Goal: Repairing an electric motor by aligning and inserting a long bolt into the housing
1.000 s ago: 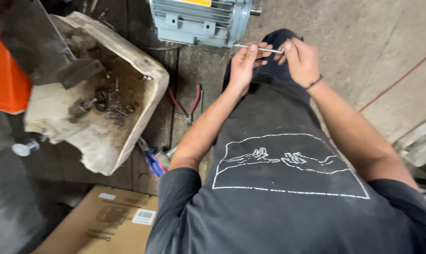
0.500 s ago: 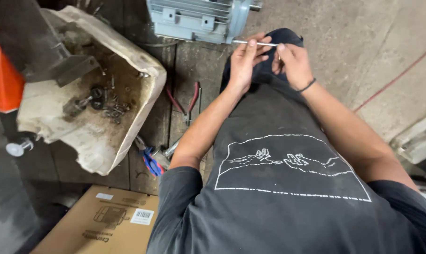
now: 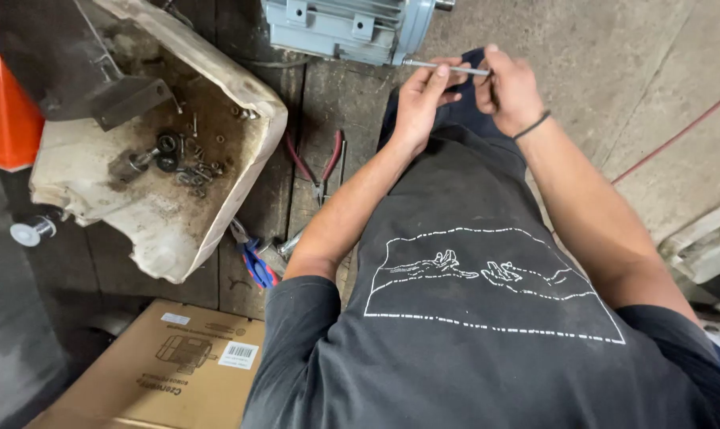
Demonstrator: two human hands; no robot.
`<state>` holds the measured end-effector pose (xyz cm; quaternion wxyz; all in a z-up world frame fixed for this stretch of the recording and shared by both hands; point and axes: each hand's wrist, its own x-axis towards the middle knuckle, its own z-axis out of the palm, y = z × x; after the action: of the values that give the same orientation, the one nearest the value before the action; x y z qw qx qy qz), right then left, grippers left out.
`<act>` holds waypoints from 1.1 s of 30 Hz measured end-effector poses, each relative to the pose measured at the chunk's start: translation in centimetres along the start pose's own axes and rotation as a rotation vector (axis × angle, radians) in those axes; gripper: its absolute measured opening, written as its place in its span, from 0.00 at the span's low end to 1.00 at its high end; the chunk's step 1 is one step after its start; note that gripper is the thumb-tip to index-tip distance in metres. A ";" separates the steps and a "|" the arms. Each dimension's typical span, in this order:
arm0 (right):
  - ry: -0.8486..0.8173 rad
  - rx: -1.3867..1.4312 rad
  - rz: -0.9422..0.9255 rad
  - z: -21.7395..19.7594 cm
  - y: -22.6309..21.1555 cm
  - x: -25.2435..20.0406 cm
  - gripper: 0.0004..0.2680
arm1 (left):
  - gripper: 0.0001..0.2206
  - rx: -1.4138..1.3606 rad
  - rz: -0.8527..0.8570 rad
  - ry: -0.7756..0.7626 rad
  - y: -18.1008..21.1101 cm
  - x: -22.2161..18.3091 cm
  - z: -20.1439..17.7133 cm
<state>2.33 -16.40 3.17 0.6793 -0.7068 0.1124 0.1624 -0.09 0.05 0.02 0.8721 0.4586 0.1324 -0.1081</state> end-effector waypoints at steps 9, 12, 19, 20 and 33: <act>0.011 -0.818 -0.648 -1.4 -0.8 -2.7 0.20 | 0.15 0.033 0.004 0.024 0.1 0.3 -0.1; -0.050 -0.138 -0.128 -0.1 0.0 -2.2 0.17 | 0.15 0.028 0.018 0.019 0.8 0.1 0.1; -0.051 -0.607 -0.557 -1.1 -3.3 -3.9 0.28 | 0.15 0.007 0.016 0.076 -0.1 0.3 -0.3; -0.056 -0.610 -0.558 -1.3 -2.9 -3.7 0.28 | 0.15 0.004 0.019 0.080 -0.4 0.5 -0.4; -0.074 -0.576 -0.546 -1.3 -1.1 -3.0 0.20 | 0.15 -0.004 0.035 -0.040 1.4 -0.5 -0.5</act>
<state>0.06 -17.80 5.39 0.4750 -0.8660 -0.1544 0.0259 -0.15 1.25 1.02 0.8771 0.4570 0.1071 -0.1017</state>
